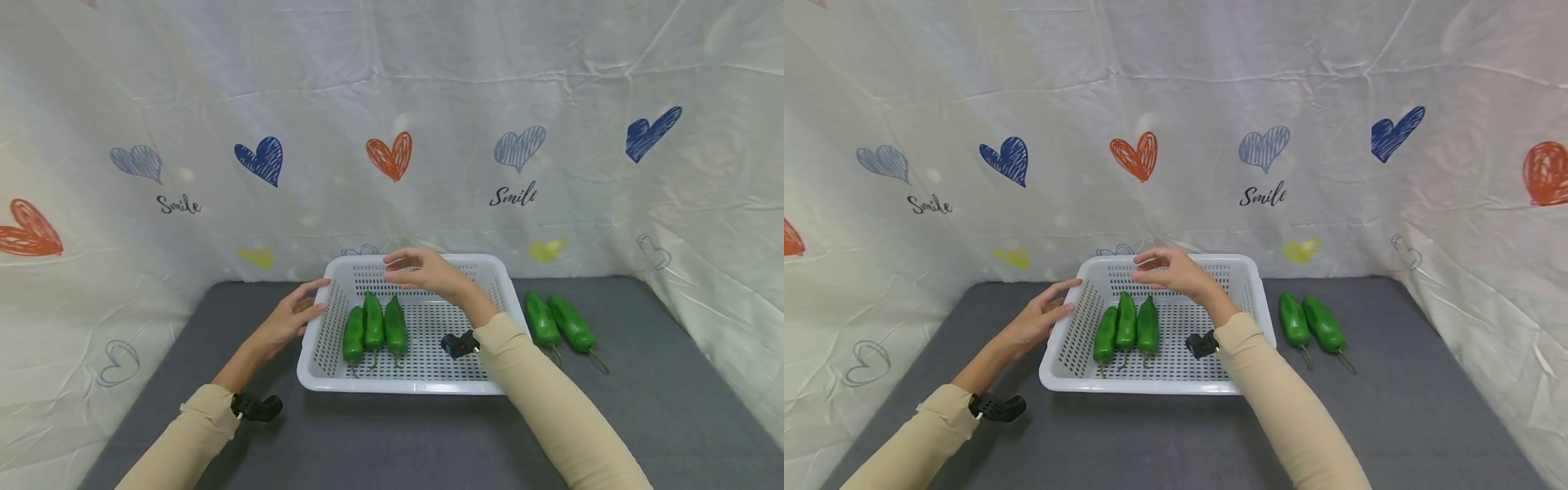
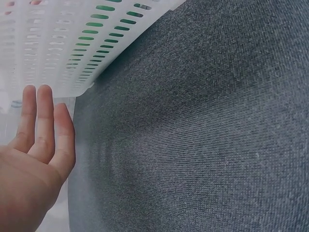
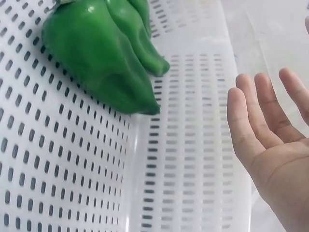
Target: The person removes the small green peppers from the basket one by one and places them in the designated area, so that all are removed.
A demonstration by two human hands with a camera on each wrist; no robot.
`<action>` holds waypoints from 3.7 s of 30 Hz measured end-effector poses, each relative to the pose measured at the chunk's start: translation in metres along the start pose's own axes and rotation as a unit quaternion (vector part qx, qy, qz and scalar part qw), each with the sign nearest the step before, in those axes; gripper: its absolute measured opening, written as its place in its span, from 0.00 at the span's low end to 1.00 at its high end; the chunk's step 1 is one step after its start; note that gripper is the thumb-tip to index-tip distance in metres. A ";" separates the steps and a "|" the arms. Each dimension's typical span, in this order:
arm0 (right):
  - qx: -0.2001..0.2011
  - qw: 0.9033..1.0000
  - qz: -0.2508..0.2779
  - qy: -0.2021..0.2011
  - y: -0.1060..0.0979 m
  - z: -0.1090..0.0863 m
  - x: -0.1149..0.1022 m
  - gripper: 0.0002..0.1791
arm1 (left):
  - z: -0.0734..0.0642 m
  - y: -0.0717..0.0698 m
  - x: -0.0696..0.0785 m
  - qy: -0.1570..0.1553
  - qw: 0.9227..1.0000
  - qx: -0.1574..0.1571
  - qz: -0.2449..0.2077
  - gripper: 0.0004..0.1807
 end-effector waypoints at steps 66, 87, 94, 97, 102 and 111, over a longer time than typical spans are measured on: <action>-0.037 0.983 -0.084 0.157 0.018 0.007 0.078 0.35 | 0.007 -0.009 -0.017 -0.002 1.000 0.003 -0.001 0.33; -0.025 0.986 -0.104 0.126 0.013 0.007 0.082 0.24 | 0.008 -0.012 -0.022 -0.006 1.000 0.009 -0.001 0.32; -0.016 0.989 -0.103 0.106 0.010 0.007 0.080 0.24 | 0.003 -0.003 -0.008 -0.005 1.000 -0.003 -0.007 0.33; -0.014 0.990 -0.103 0.098 0.010 0.006 0.078 0.24 | 0.000 0.002 0.000 -0.004 1.000 -0.006 0.002 0.33; -0.009 0.992 -0.068 0.102 0.010 0.005 0.079 0.22 | -0.001 0.002 0.002 -0.009 1.000 -0.003 0.007 0.33; -0.006 0.994 0.027 0.104 0.011 0.004 0.082 0.21 | 0.007 -0.010 -0.020 -0.011 1.000 0.007 0.000 0.33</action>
Point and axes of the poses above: each hand's wrist, its own z-axis towards the middle knuckle, its own y-axis out of the palm, x = y × z, the point moved 7 cm from there along z, towards the middle knuckle, and after that the axes turned 7 degrees about -x, right-handed, at the moved point
